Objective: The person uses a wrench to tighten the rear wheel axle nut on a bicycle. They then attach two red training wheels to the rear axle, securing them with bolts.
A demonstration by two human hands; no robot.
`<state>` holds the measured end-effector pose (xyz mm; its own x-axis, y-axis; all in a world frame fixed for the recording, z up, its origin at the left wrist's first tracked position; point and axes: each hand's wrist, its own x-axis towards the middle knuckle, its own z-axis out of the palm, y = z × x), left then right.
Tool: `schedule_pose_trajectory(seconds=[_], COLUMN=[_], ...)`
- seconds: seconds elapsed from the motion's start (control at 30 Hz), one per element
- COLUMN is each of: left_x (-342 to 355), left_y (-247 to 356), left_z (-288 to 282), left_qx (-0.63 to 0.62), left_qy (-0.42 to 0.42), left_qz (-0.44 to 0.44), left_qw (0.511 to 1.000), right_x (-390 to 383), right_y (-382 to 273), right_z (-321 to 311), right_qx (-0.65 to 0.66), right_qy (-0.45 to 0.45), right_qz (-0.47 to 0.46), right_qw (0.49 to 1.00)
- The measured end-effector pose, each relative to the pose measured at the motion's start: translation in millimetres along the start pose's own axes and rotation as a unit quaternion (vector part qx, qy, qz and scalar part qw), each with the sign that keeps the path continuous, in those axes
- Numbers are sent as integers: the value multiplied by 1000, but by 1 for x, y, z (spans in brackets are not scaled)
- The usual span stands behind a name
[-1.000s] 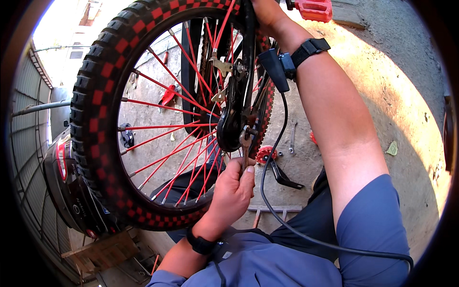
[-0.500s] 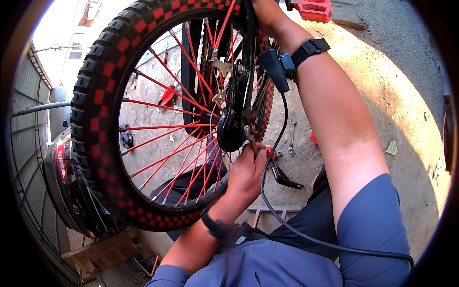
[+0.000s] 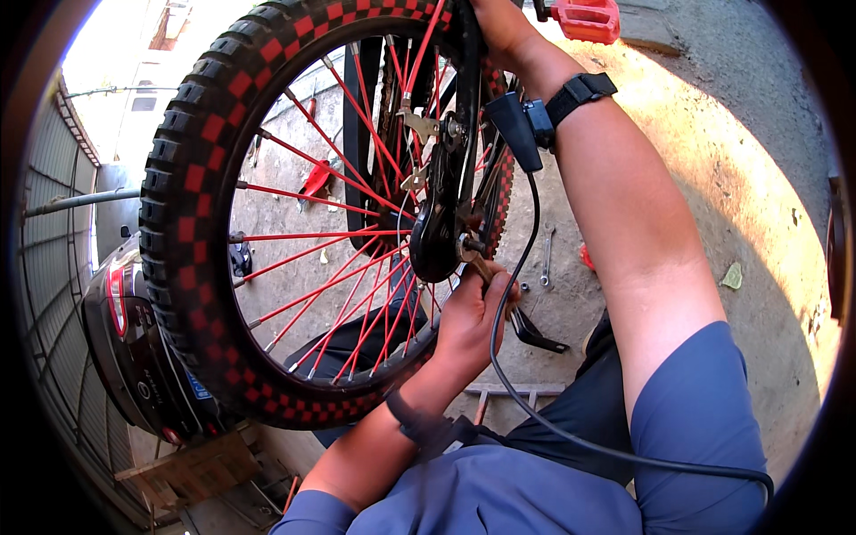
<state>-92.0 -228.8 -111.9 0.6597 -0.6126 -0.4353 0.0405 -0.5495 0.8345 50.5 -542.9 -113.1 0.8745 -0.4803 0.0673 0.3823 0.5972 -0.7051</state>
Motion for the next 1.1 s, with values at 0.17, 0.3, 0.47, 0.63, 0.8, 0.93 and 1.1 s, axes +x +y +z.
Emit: schedule_pose_trajectory(seconds=[0.17,0.3,0.47,0.63,0.8,0.93,1.1], left_x=[0,-21,-35,-44,-29,-22,-2], left_y=[-7,20,69,41,13,-9,-22], left_z=[2,-19,-46,-35,-20,-10,0], left_qx=[21,67,78,72,169,127,81], left_qy=[27,12,-15,16,60,65,55], left_qz=[17,-20,-107,-58,50,77,62], left_qw=[999,997,991,996,982,987,993], right_x=[-5,-10,-8,-2,-5,-1,1], right_y=[-2,-8,-7,-2,-3,-2,0], right_z=[6,1,0,1,0,-3,-4], right_qx=[-58,-123,-91,-31,-81,-77,-67], right_qy=[29,69,64,9,33,27,19], right_qz=[-7,-7,-30,0,9,-1,-14], right_qw=[998,990,993,999,996,997,997])
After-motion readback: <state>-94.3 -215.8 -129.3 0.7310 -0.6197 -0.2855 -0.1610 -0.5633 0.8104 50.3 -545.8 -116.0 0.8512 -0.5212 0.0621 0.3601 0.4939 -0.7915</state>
